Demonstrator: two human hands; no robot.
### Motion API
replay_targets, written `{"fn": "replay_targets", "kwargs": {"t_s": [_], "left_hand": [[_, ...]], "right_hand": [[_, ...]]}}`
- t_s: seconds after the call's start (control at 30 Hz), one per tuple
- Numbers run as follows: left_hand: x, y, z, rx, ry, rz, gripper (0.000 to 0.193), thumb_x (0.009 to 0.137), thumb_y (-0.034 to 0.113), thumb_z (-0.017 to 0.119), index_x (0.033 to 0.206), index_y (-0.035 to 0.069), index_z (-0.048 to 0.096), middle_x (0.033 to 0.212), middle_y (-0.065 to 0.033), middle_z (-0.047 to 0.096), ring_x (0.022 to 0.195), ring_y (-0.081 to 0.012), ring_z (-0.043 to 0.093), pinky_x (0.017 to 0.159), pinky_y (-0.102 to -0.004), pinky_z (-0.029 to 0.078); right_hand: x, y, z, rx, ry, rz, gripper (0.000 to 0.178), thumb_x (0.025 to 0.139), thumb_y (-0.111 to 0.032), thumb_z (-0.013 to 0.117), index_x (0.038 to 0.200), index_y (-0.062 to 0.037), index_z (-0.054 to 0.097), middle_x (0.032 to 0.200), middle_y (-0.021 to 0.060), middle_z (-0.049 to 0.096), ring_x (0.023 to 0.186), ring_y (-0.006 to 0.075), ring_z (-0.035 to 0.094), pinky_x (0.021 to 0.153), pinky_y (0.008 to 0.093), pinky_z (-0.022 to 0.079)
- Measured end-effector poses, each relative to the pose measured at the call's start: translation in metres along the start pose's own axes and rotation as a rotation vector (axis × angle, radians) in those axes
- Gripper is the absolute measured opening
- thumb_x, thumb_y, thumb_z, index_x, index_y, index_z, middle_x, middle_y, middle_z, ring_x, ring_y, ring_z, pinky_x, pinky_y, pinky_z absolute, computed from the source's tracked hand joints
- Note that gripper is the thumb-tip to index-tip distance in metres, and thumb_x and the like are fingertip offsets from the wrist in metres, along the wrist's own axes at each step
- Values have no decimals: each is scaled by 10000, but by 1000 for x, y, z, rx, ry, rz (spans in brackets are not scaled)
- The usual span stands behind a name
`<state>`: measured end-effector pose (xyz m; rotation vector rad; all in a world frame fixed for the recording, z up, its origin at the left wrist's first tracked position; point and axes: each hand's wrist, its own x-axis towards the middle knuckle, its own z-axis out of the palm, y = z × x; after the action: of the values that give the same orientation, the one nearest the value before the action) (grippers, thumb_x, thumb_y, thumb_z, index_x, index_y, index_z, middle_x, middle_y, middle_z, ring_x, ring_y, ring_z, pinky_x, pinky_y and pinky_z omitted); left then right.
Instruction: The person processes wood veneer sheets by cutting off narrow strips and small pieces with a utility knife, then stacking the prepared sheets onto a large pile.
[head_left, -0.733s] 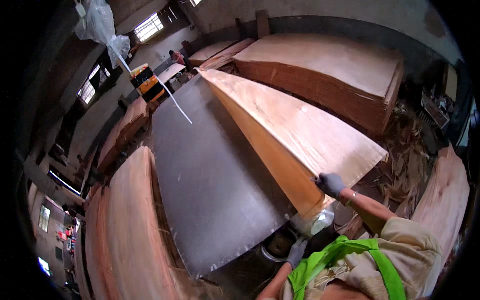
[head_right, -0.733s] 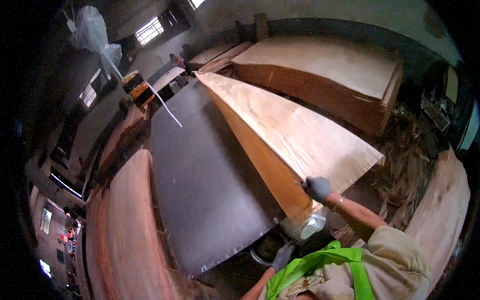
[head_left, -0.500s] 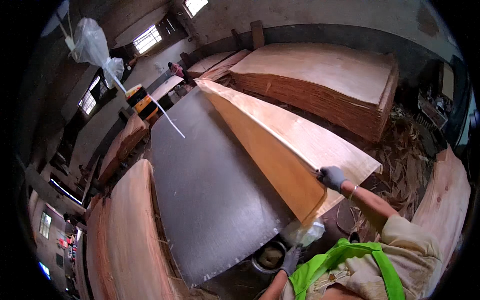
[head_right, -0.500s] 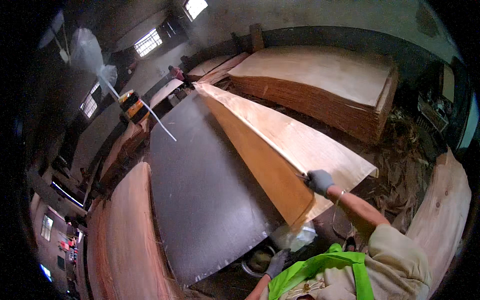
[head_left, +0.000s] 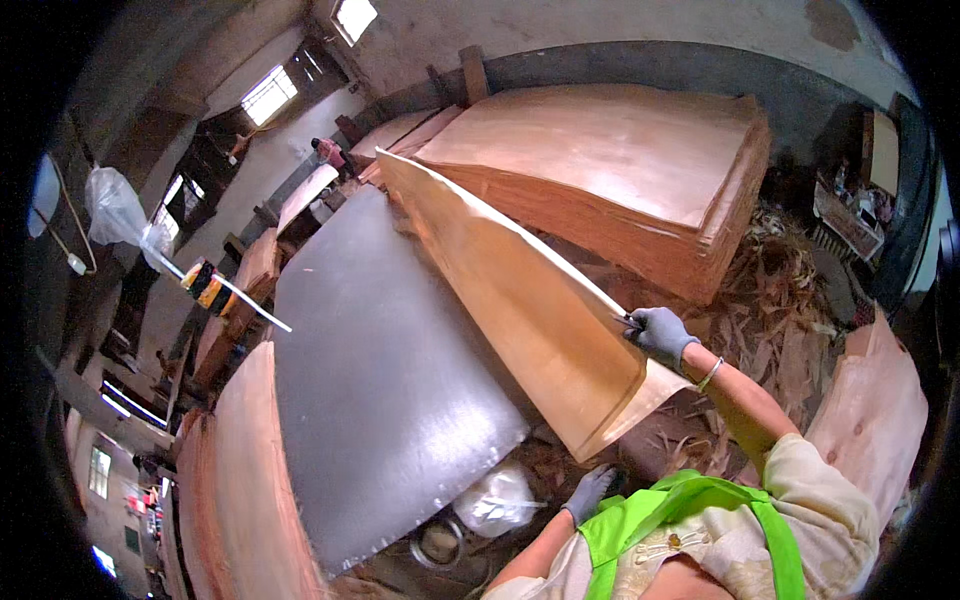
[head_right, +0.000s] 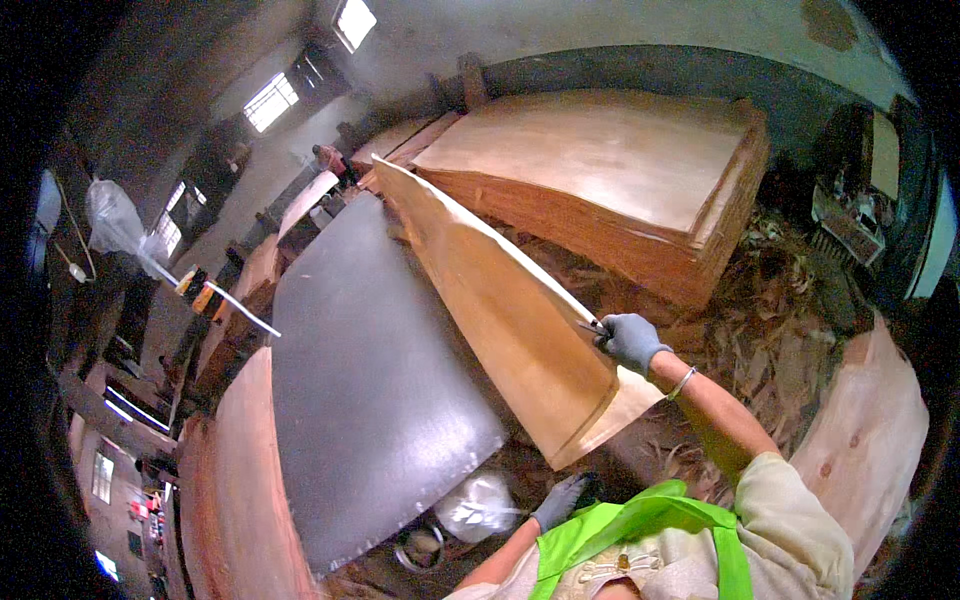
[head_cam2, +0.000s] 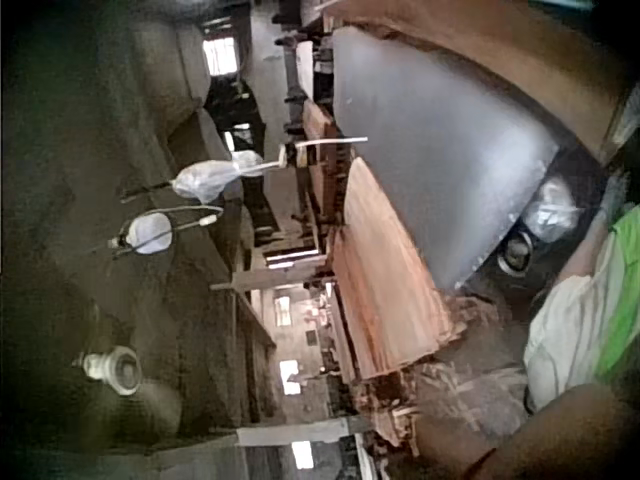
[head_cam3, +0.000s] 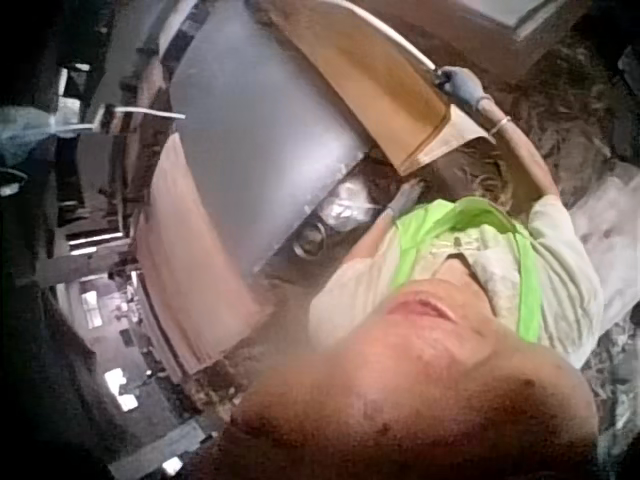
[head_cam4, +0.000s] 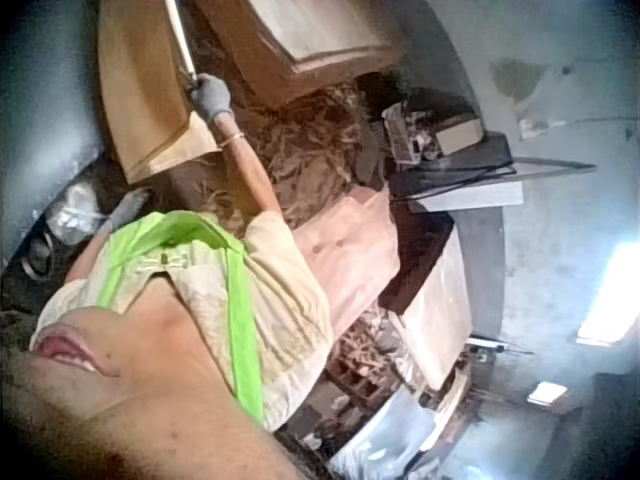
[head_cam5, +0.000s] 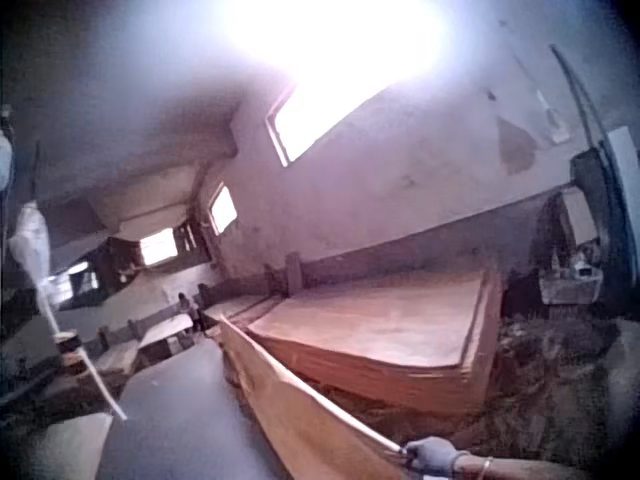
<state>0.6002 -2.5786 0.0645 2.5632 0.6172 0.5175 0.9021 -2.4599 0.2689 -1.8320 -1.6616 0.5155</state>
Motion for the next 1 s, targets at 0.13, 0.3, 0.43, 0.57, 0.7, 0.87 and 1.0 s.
{"fn": "replay_targets", "kwargs": {"t_s": [0.13,0.3,0.43,0.57,0.7,0.87,1.0], "left_hand": [[72,12,52,-607,-180,-347,327,917,247,475,1119,11,576,1013,-125,626,906,-178,583,793,-296,466],[173,28,84,-1090,-260,-880,318,904,300,504,1075,55,613,936,-63,641,783,-141,587,680,-284,472],[206,-50,171,-930,-309,-1143,400,896,396,483,1118,84,598,1025,-95,625,852,-213,591,724,-340,486],[261,-99,210,-1078,-220,-1241,425,902,407,447,1158,88,559,1085,-95,588,916,-226,562,773,-356,466],[337,-108,219,-1529,-15,-1210,451,908,419,412,1199,91,519,1146,-94,550,979,-238,533,822,-372,446],[438,-110,209,-1987,322,-991,485,916,433,367,1249,95,469,1221,-94,503,1058,-253,497,884,-392,421],[529,-118,214,-2188,557,-709,513,923,444,332,1290,99,430,1281,-94,466,1121,-265,468,933,-408,401]], "right_hand": [[15,61,-53,-1,58,-20,245,747,-276,693,878,-75,639,747,178,606,658,318,599,598,363,455],[39,140,-114,108,103,-5,236,754,-198,707,882,-20,620,659,155,552,580,149,509,573,318,429],[83,158,-172,82,116,-39,231,767,-163,700,876,14,598,614,89,434,609,92,422,564,289,406],[139,218,-235,50,130,-62,226,787,-196,688,895,-7,628,680,159,586,583,133,521,581,313,434],[195,266,-298,196,118,-23,231,800,-188,680,885,20,627,623,33,512,612,81,457,560,276,410],[262,331,-370,223,74,46,274,814,-254,672,753,-5,577,608,-33,460,541,67,422,478,267,353],[325,391,-423,263,84,33,282,818,-282,650,745,-19,580,587,-35,467,495,71,433,444,247,348]]}}
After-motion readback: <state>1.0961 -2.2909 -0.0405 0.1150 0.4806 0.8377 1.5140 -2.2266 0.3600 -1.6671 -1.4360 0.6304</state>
